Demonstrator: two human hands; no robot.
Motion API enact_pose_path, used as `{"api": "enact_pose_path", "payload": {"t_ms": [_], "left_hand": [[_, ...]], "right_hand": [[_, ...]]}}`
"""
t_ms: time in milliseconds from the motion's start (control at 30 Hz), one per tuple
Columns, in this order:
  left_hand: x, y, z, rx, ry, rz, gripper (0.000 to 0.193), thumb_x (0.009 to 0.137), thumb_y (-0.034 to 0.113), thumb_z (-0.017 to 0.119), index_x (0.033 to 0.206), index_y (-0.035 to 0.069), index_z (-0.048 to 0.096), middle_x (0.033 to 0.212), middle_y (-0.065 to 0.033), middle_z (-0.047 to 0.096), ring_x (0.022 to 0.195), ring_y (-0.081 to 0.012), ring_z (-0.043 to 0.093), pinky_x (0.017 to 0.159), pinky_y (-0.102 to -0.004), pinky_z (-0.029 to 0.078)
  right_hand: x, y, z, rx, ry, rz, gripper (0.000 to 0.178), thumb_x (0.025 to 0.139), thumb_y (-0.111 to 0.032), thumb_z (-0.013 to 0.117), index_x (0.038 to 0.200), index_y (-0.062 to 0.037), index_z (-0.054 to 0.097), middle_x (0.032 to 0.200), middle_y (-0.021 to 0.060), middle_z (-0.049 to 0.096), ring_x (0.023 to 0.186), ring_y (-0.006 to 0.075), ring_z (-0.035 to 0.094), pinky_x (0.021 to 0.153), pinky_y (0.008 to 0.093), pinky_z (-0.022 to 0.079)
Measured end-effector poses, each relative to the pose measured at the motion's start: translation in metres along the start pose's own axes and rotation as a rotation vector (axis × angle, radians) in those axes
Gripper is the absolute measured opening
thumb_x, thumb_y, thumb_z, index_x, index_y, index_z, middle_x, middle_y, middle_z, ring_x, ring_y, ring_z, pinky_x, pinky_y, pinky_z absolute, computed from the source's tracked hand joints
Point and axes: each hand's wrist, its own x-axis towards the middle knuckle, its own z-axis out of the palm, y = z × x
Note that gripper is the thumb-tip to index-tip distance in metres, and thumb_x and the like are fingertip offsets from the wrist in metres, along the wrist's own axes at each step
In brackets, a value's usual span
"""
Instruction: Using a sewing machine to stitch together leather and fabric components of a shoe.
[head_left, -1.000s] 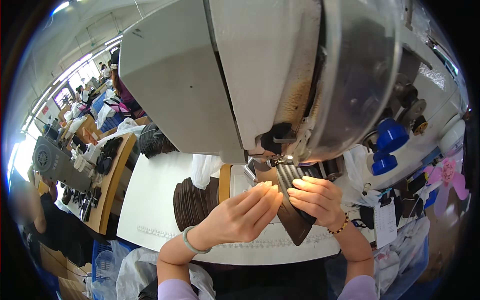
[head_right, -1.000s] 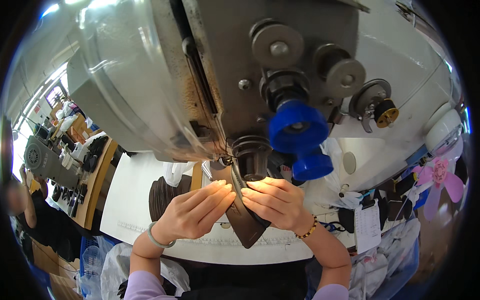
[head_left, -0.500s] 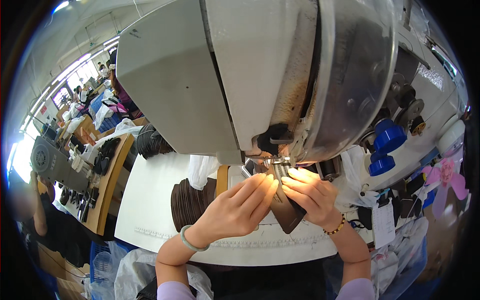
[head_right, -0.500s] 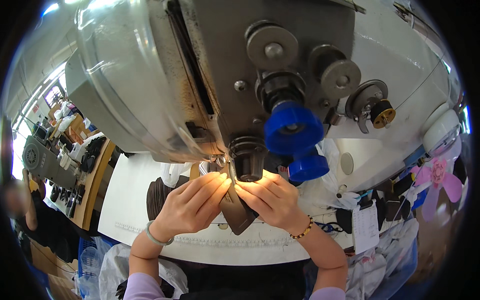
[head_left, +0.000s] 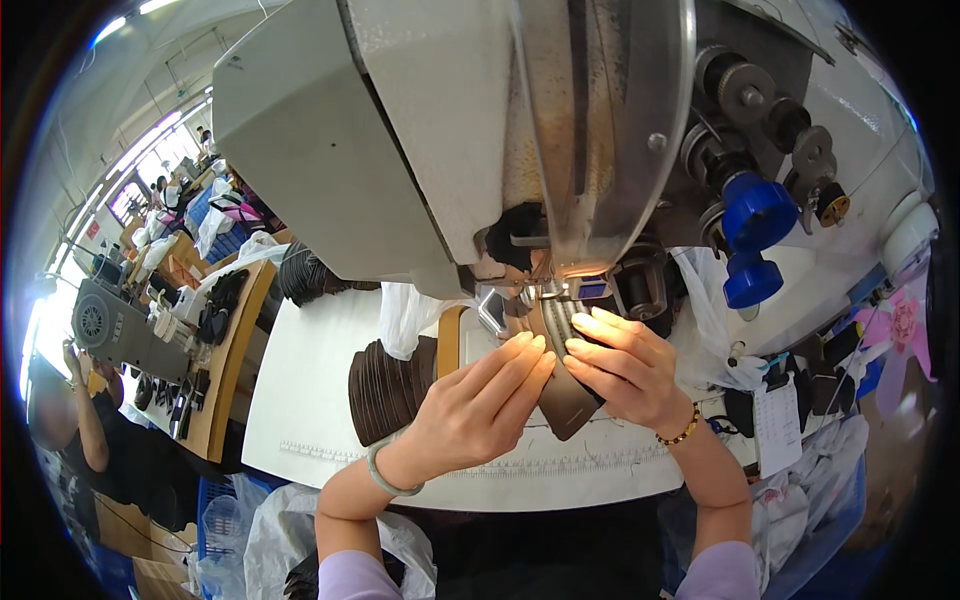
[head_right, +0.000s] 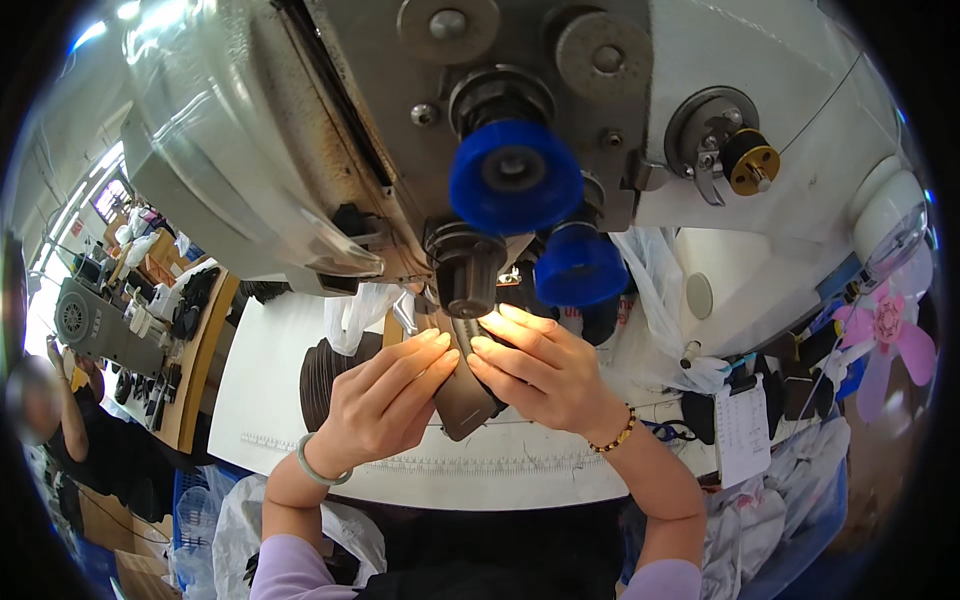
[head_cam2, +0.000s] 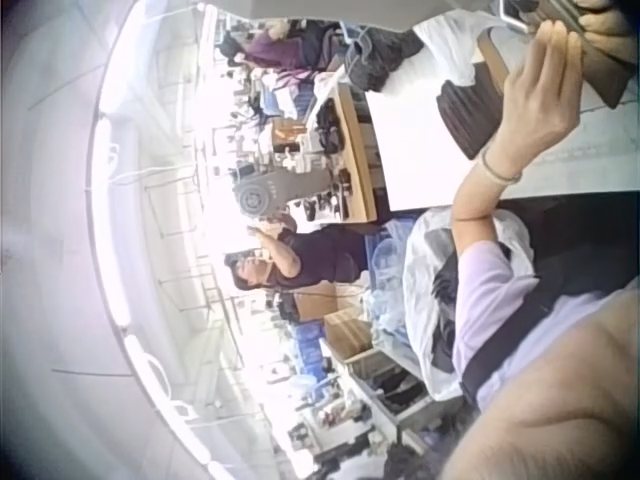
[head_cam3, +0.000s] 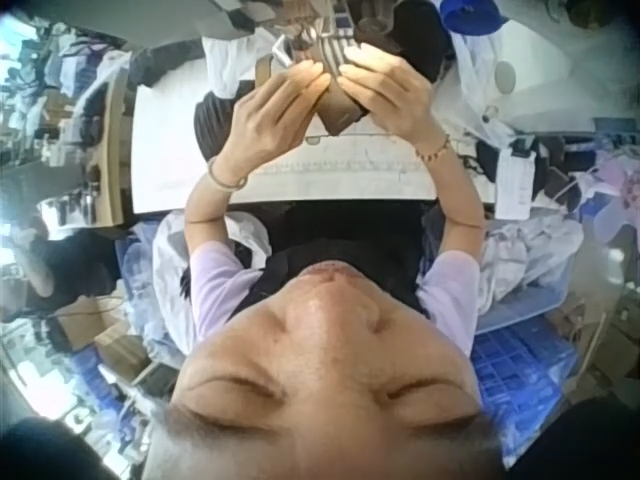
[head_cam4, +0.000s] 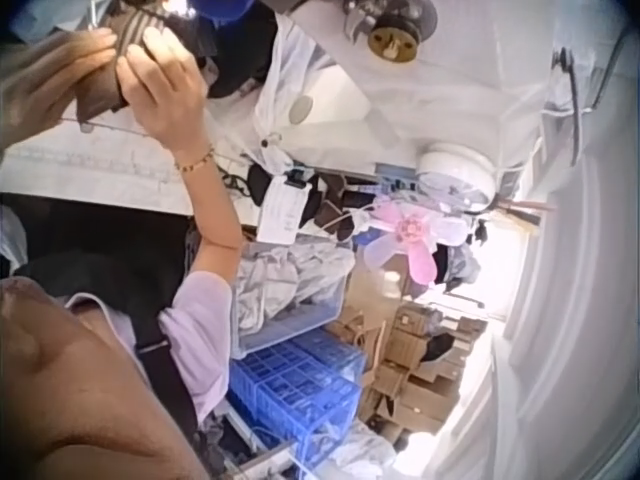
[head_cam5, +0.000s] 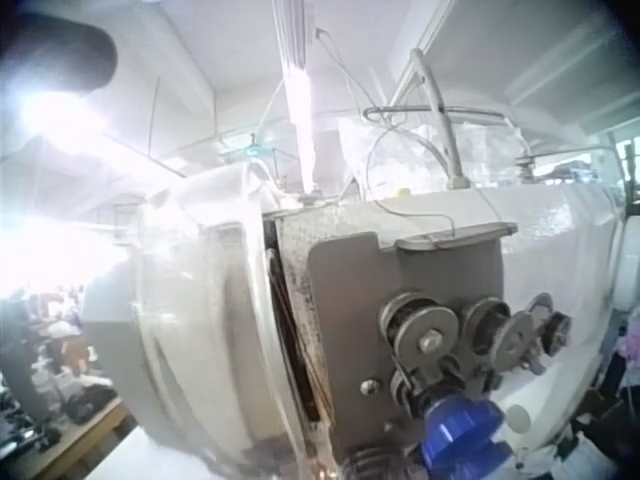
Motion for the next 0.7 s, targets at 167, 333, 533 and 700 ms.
{"api": "enact_pose_path", "payload": {"t_ms": [167, 333, 533, 700], "left_hand": [[0.005, -0.001, -0.005, 0.011, -0.030, 0.022, 0.041, 0.063, 0.000, 0.063, 0.104, -0.006, 0.066, 0.101, -0.0145, 0.066, 0.098, -0.0266, 0.067, 0.078, -0.0324, 0.058], [0.007, -0.001, -0.005, 0.013, 0.005, 0.044, 0.034, 0.064, -0.002, 0.064, 0.098, -0.004, 0.069, 0.097, -0.0131, 0.068, 0.092, -0.0255, 0.069, 0.074, -0.0308, 0.059], [0.005, -0.006, -0.003, -0.024, 0.041, 0.025, 0.032, 0.063, -0.003, 0.063, 0.094, -0.003, 0.068, 0.092, -0.0121, 0.069, 0.088, -0.0240, 0.070, 0.072, -0.0298, 0.059], [0.005, -0.019, 0.004, -0.096, 0.053, -0.009, 0.036, 0.062, -0.003, 0.064, 0.098, -0.002, 0.067, 0.095, -0.0108, 0.068, 0.083, -0.0234, 0.069, 0.063, -0.0294, 0.056]], "right_hand": [[0.001, 0.003, -0.003, 0.008, -0.016, -0.034, 0.016, 0.072, -0.009, 0.069, 0.088, -0.0062, 0.071, 0.101, 0.0041, 0.068, 0.099, 0.0249, 0.067, 0.090, 0.0391, 0.057], [0.000, 0.000, -0.004, 0.018, -0.014, -0.015, 0.018, 0.072, -0.009, 0.069, 0.089, -0.0075, 0.072, 0.098, 0.0027, 0.069, 0.094, 0.0218, 0.067, 0.086, 0.0371, 0.057], [0.002, -0.001, -0.003, 0.051, -0.020, 0.050, 0.024, 0.068, -0.005, 0.069, 0.092, -0.0081, 0.072, 0.098, 0.0002, 0.071, 0.075, 0.0136, 0.062, 0.067, 0.0290, 0.052], [0.006, -0.004, 0.001, -0.038, -0.015, 0.083, 0.028, 0.065, -0.003, 0.068, 0.093, -0.0076, 0.072, 0.096, 0.0003, 0.070, 0.070, 0.0129, 0.059, 0.062, 0.0279, 0.048]]}}
